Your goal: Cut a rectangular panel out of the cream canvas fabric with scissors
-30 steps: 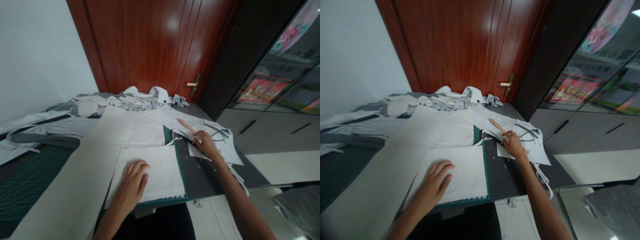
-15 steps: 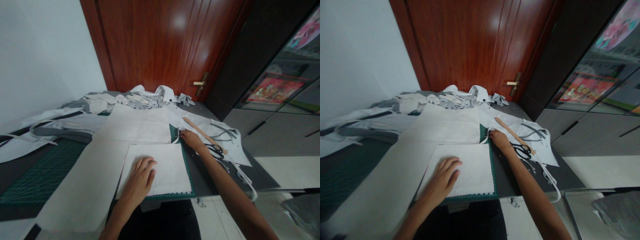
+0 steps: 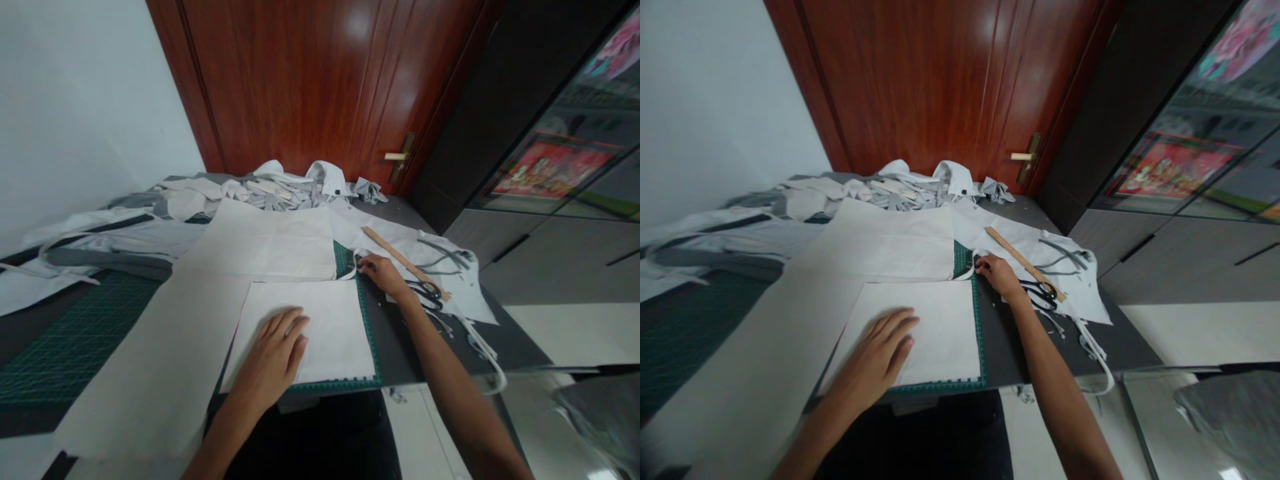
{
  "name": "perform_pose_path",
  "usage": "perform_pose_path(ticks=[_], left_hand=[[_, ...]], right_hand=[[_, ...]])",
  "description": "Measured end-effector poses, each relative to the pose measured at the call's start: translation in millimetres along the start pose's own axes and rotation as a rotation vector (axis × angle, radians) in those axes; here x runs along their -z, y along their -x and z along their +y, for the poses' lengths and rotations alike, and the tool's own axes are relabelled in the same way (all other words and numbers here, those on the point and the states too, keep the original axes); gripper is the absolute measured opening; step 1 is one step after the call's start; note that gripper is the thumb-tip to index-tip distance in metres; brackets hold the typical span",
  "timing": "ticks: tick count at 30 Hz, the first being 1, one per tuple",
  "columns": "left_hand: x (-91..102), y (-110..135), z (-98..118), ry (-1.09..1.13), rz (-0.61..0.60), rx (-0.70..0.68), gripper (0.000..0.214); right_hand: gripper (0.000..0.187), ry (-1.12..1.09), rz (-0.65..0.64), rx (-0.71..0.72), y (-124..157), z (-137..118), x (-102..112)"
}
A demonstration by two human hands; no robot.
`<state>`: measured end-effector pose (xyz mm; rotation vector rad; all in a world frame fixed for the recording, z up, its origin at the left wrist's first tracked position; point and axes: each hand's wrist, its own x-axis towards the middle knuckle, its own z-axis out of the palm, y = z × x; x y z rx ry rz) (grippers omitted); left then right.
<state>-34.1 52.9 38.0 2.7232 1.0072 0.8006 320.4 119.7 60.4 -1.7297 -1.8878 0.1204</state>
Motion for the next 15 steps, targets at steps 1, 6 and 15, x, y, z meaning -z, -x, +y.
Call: perform_pose_path(ticks=[1, 6, 15], left_hand=[[-0.3, 0.2, -0.2, -0.003, 0.003, -0.005, 0.035], [1.7, -0.3, -0.8, -0.018, -0.007, -0.016, 0.037], [6.1, -1.6, 3.1, -0.042, -0.042, 0.012, 0.038]], right_hand=[[0.009, -0.021, 0.01, 0.009, 0.4, -0.5, 1.3], [0.01, -0.075, 0.117, -0.004, -0.6, 0.6, 6.6], [0.011, -0.107, 0.159, -0.049, 6.6, 8.6, 10.1]])
